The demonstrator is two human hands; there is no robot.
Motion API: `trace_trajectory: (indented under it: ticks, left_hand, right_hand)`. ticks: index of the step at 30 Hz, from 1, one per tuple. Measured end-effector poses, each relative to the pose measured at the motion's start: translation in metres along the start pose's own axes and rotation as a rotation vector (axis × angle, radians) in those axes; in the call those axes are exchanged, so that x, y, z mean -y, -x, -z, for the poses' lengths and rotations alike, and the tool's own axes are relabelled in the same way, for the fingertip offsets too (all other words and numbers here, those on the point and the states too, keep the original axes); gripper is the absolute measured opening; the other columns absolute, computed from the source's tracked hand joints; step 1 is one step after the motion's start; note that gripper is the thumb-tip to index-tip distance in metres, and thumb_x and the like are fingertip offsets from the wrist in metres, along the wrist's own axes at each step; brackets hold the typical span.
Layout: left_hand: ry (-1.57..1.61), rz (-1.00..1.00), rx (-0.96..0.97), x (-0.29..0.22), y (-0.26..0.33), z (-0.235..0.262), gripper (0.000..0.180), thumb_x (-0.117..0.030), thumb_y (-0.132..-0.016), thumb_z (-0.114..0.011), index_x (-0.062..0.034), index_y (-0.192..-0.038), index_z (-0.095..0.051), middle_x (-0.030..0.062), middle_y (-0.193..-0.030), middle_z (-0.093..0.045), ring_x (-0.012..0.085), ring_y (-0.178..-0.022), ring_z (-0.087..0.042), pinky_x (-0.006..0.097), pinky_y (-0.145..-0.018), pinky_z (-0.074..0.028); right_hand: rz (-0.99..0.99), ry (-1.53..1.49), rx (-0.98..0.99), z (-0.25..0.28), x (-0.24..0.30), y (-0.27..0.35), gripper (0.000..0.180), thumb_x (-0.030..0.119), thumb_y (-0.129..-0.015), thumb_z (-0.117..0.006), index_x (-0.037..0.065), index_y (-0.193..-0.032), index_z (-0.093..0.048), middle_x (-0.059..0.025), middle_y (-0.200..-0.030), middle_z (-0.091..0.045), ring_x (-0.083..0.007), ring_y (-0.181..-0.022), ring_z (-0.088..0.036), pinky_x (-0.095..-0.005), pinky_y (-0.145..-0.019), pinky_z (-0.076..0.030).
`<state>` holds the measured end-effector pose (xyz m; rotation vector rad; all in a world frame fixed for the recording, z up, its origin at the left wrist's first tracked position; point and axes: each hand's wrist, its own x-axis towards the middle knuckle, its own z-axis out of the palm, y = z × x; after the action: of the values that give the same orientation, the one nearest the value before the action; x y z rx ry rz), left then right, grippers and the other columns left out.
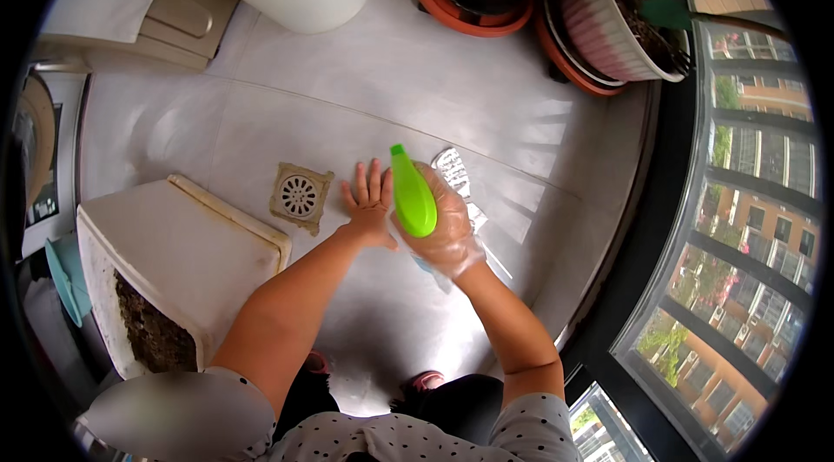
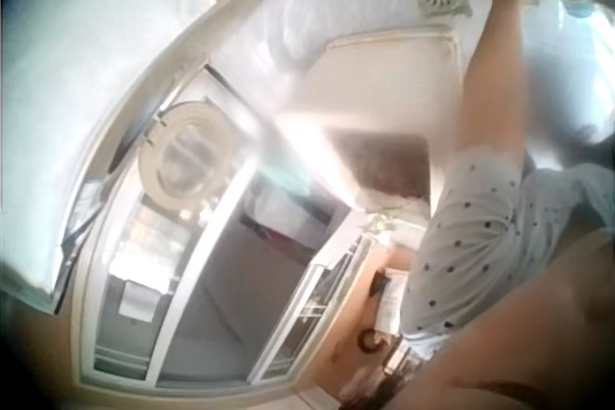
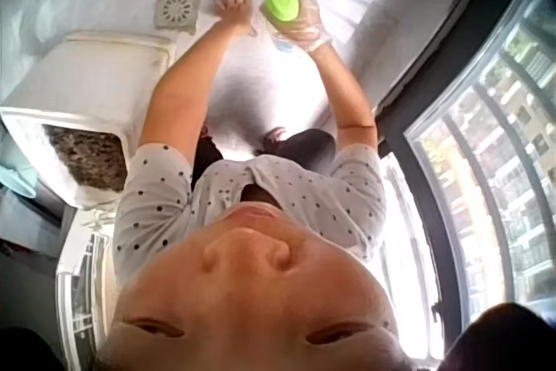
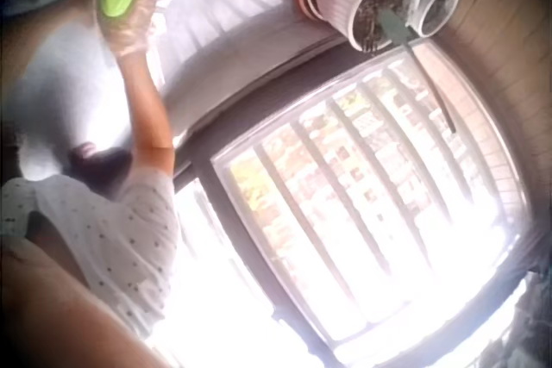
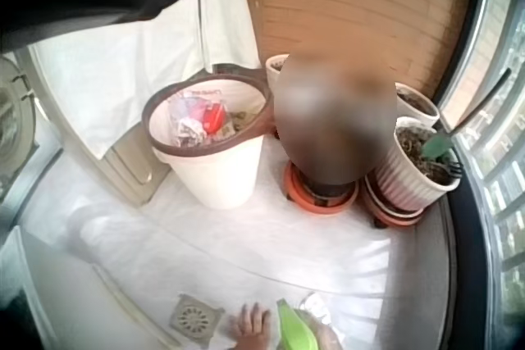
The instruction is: The person cleans a tiled floor on a balcony by spraying a cleaning solution and wiping the surface with a white cloth. They work around several potted plants and a floor drain, repeatedly applying the spray and scrubbing the tiles.
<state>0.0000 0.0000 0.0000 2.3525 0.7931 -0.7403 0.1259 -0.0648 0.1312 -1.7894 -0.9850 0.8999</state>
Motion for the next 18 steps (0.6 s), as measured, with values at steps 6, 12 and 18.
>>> trace_trajectory:
  ticks: [6, 12, 18]
  left_hand:
    - [0.133, -0.285, -0.313, 0.010, 0.007, 0.033, 0.089, -0.028, -0.065, -0.068, -0.0052, -0.137, -0.021, 0.0189, -0.142, -0.016, 0.0394, -0.129, -0.014, 0.055, -0.101, -0.015]
    - [-0.600, -0.134, -0.838, 0.010, -0.017, -0.032, 0.051, -0.022, -0.089, -0.028, -0.0056, -0.137, -0.025, 0.0193, -0.139, -0.030, 0.0388, -0.126, -0.033, 0.056, -0.101, -0.021]
    - [0.065, -0.212, -0.239, 0.007, -0.007, -0.015, 0.132, -0.031, -0.048, -0.083, -0.0056, -0.139, 0.009, 0.0200, -0.143, 0.018, 0.0414, -0.129, 0.022, 0.063, -0.099, 0.006]
  right_hand:
    - [0.241, -0.251, -0.142, -0.053, 0.069, -0.063, 0.055, -0.003, -0.070, -0.062, -0.001, -0.120, -0.040, -0.0119, -0.096, -0.055, -0.0214, -0.085, -0.054, -0.0311, -0.075, -0.045]
    - [0.650, -0.154, -0.432, -0.172, 0.068, -0.166, 0.049, 0.001, -0.066, -0.060, 0.001, -0.112, -0.044, -0.0192, -0.100, -0.051, -0.0363, -0.085, -0.052, -0.0420, -0.071, -0.043]
    - [0.492, -0.104, -0.281, -0.258, 0.093, -0.202, 0.042, 0.005, -0.068, -0.057, 0.003, -0.108, -0.046, -0.0147, -0.102, -0.052, -0.0331, -0.090, -0.053, -0.0436, -0.070, -0.044]
